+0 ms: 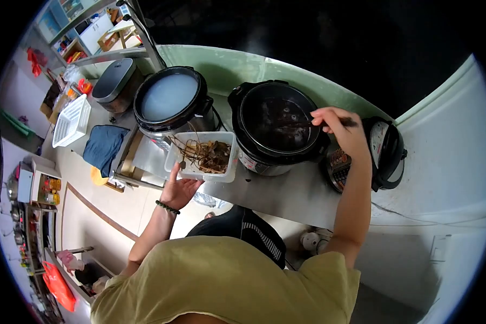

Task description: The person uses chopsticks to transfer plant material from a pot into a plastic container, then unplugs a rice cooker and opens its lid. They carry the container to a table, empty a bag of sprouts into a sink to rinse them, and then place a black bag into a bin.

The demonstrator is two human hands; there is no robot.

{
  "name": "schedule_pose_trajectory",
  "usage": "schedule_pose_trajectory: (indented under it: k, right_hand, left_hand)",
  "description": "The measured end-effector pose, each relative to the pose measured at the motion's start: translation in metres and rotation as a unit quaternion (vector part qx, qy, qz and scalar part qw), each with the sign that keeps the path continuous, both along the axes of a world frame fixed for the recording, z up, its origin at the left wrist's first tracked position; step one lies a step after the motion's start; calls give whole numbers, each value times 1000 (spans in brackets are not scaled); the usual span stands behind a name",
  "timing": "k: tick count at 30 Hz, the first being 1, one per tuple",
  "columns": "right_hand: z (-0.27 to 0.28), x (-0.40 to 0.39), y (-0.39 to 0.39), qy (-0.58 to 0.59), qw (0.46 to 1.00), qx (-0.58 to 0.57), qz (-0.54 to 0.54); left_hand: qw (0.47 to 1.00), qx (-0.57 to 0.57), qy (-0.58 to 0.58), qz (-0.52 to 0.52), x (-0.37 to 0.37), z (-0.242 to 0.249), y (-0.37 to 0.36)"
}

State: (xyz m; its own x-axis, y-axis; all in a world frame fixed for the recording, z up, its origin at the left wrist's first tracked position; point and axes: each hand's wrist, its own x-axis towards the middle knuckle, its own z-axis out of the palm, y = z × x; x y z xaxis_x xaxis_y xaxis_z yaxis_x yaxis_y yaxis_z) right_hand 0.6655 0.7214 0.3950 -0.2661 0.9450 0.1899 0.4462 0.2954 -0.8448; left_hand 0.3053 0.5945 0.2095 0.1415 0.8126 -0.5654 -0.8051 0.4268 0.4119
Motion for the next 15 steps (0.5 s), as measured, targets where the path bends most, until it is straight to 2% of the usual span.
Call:
schedule_pose_trajectory:
  k: [1, 3, 5, 7, 9, 10, 12, 15]
  right_hand:
    - [-14, 0, 13, 2, 1000, 1, -2]
    - [-57, -1, 40, -142, 979, -142, -25]
    - [-99, -18, 57, -97, 972, -214, 5]
    - [-126, -43, 66, -41, 977, -202, 53]
    - [-150, -62, 84, 65, 985, -153, 45]
    - [-156, -71, 94, 117, 985, -130, 8]
    - [-161, -74, 107, 151, 985, -57, -68]
    - [-163, -69, 120, 229, 957, 50, -170]
  left_hand:
    - [1000, 1, 2, -2, 0, 0, 0]
    - [1000, 4, -16, 11, -1, -2, -1]
    - [1000, -1, -17, 8, -4, -5, -3]
    - [1000, 0, -3, 17, -4, -4, -3]
    - [1000, -3, 1, 16, -5, -3, -3]
    - [1000, -8, 4, 23, -6, -4, -4]
    - [999, -13, 9, 29, -7, -3, -5]
    - [999, -7, 0, 46, -7, -3, -6]
